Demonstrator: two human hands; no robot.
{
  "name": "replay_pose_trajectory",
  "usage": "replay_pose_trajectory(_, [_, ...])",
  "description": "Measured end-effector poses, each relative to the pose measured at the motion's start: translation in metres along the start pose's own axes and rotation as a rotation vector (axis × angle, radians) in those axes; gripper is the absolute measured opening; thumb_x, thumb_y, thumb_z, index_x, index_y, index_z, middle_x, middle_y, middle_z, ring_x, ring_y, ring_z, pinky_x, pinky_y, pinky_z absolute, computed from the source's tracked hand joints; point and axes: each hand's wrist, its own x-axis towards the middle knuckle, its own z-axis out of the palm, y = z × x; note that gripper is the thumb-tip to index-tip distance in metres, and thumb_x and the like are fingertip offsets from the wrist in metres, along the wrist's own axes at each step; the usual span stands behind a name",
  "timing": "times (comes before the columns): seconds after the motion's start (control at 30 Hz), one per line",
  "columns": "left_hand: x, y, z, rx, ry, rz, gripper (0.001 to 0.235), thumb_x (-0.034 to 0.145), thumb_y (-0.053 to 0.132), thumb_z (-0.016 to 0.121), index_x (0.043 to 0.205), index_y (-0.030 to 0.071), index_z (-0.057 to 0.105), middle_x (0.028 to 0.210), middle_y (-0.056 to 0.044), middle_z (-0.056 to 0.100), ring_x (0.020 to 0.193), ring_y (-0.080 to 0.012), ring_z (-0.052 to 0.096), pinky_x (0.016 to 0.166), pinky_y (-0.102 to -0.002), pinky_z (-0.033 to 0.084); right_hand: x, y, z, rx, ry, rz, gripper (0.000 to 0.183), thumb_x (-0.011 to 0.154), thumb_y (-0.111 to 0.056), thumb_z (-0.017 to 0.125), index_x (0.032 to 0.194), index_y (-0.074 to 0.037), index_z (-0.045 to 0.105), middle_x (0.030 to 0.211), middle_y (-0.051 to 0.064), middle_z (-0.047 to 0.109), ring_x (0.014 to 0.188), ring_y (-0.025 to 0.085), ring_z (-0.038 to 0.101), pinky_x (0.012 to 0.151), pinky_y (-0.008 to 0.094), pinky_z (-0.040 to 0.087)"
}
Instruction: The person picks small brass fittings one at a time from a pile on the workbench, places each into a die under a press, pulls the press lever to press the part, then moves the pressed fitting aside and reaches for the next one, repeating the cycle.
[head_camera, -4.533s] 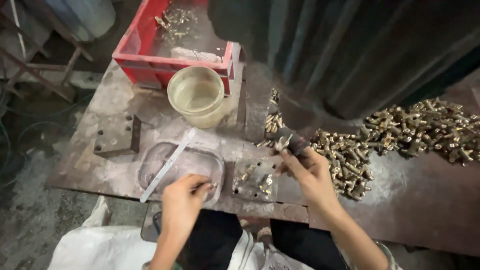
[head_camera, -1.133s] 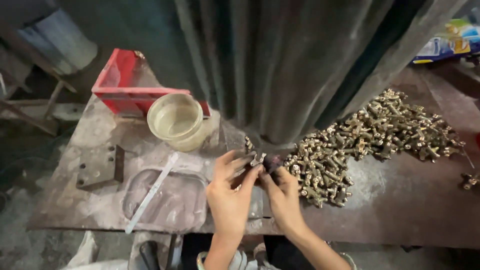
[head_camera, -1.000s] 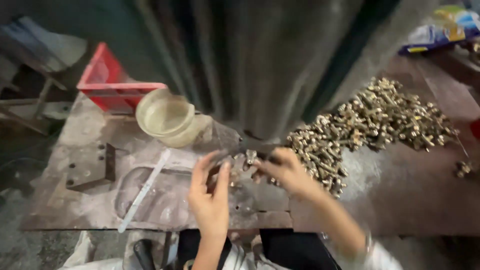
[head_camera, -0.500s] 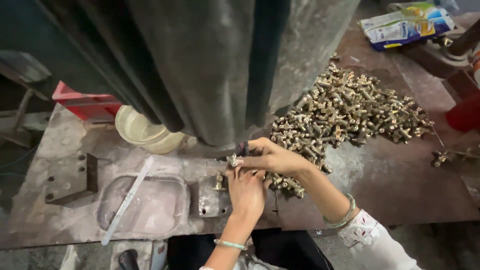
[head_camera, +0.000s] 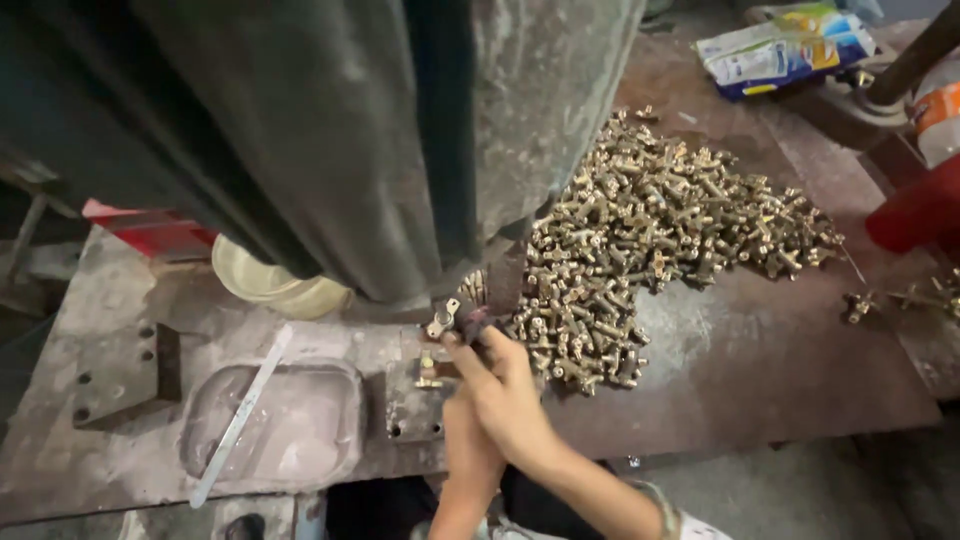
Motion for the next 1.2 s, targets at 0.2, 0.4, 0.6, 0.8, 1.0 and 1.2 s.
replay_pose_trajectory(0.2, [-0.044,0.006,-0.024,0.261,-0.021,0.335,0.043,0.073,-0.005,0.06,0.112,0.009,0.071,0.116,-0.009,0.074,0.104,-0.0326,0.067,0.084,-0.042,0.057,0.019,-0.012,-0.037,-0.055,-0.006,0.051,0.025,0.1,-0.013,0.063,0.121,-0.001,0.067,0.105,0.008,0.075,0.088,0.015,0.075,0.076,0.029,0.057])
replay_pose_trajectory(0.4, [-0.032,0.014,-0.001,0.344,-0.017,0.362,0.053,0.073,-0.006,0.057,0.124,0.004,0.066,0.129,-0.012,0.065,0.117,-0.0331,0.06,0.09,-0.041,0.054,0.03,-0.035,-0.051,-0.231,-0.294,0.104,0.027,0.102,-0.016,0.061,0.124,-0.003,0.068,0.113,0.007,0.078,0.087,0.013,0.072,0.074,0.028,0.055])
replay_pose_trajectory(0.6, [-0.016,0.032,0.007,0.803,-0.543,0.183,0.021,0.1,0.011,0.057,0.119,0.008,0.064,0.126,-0.012,0.062,0.126,-0.0288,0.054,0.1,-0.04,0.049,0.027,-0.016,-0.049,-0.118,-0.277,0.068,0.028,0.103,-0.018,0.061,0.124,-0.001,0.069,0.115,0.008,0.077,0.089,0.013,0.072,0.082,0.03,0.061])
replay_pose_trajectory(0.8, [-0.078,-0.023,-0.005,-0.15,-0.245,-0.393,0.035,0.098,0.023,0.07,0.128,0.005,0.068,0.104,-0.012,0.076,0.094,-0.02,0.079,0.082,-0.029,0.059,0.028,-0.022,-0.052,-0.16,-0.261,0.113,0.03,0.102,-0.02,0.06,0.127,-0.006,0.066,0.113,0.008,0.078,0.088,0.014,0.074,0.075,0.027,0.056])
replay_pose_trajectory(1.0, [-0.069,0.016,-0.066,-0.885,-0.332,-0.666,0.047,0.087,0.002,0.075,0.133,-0.002,0.065,0.107,-0.014,0.073,0.087,-0.0154,0.072,0.074,-0.03,0.065,0.033,-0.034,-0.056,-0.254,-0.352,0.131,0.026,0.102,-0.022,0.061,0.12,-0.005,0.069,0.114,0.004,0.079,0.089,0.01,0.074,0.07,0.025,0.056])
replay_pose_trajectory(1.2, [-0.04,0.047,-0.094,0.1,0.318,0.681,0.032,0.097,0.0,0.07,0.128,0.005,0.066,0.123,-0.007,0.067,0.109,-0.0223,0.074,0.092,-0.033,0.062,0.032,-0.03,-0.055,-0.277,-0.341,0.117,0.026,0.101,-0.022,0.061,0.119,-0.006,0.071,0.112,0.003,0.079,0.086,0.011,0.074,0.068,0.025,0.054])
